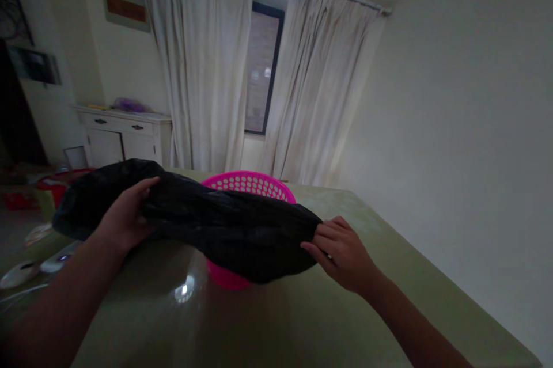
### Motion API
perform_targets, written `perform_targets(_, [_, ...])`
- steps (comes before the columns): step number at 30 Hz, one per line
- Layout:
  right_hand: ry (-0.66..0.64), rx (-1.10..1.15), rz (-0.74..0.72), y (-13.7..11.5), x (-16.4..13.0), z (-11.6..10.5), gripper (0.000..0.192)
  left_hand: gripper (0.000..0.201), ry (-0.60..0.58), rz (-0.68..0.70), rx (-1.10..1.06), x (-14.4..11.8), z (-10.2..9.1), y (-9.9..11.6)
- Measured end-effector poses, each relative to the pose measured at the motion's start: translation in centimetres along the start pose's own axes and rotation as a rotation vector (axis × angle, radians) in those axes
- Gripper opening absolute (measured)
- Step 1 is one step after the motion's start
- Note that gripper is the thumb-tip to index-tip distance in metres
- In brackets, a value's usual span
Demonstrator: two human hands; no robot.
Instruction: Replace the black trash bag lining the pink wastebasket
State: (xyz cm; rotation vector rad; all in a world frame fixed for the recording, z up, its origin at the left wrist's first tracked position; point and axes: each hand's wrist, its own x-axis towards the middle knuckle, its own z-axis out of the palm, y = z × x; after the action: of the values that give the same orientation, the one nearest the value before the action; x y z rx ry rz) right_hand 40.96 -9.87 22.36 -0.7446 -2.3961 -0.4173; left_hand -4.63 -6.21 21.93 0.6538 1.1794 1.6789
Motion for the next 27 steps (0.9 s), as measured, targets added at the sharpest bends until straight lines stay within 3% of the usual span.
perform_targets(3, [0.144,-0.062,0.178,1.6,-0.7,2.8,0.023,0.031,-0.1,-0.036,0.071,-0.4,0.3,-1.6])
perform_targets(5, [0.269,0.054,0.369,2.4,-0.4,4.5,0.025,0.039,-0.129,0.051,0.112,-0.1,1.3,-2.4])
perform_targets(8, [0.433,0.41,0.694,3.2,1.7,7.2,0.043,0.039,-0.11,0.145,0.111,1.6,3.2,-3.1])
perform_targets(11, [0.403,0.908,1.008,3.8,4.7,9.9,0.058,0.032,-0.137,0.047,0.113,3.9,5.0,-3.9])
perform_targets(13, [0.395,1.128,1.167,4.3,6.5,11.5,0.056,0.027,-0.153,-0.005,0.148,5.2,5.8,-4.6])
perform_targets(15, [0.459,1.206,1.256,4.9,7.6,12.8,0.049,0.027,-0.149,-0.006,0.181,6.1,6.3,-5.2])
perform_targets(20, [0.514,1.223,1.177,5.9,7.6,15.1,0.05,0.049,-0.106,0.174,0.194,7.0,6.5,-5.7])
perform_targets(23, [0.55,1.105,1.135,5.9,6.9,16.2,0.047,0.064,-0.169,0.276,0.182,6.7,6.3,-5.8])
perform_targets(27, [0.619,0.817,0.866,5.1,6.7,16.9,0.032,0.053,-0.264,0.384,0.21,6.1,6.3,-6.3])
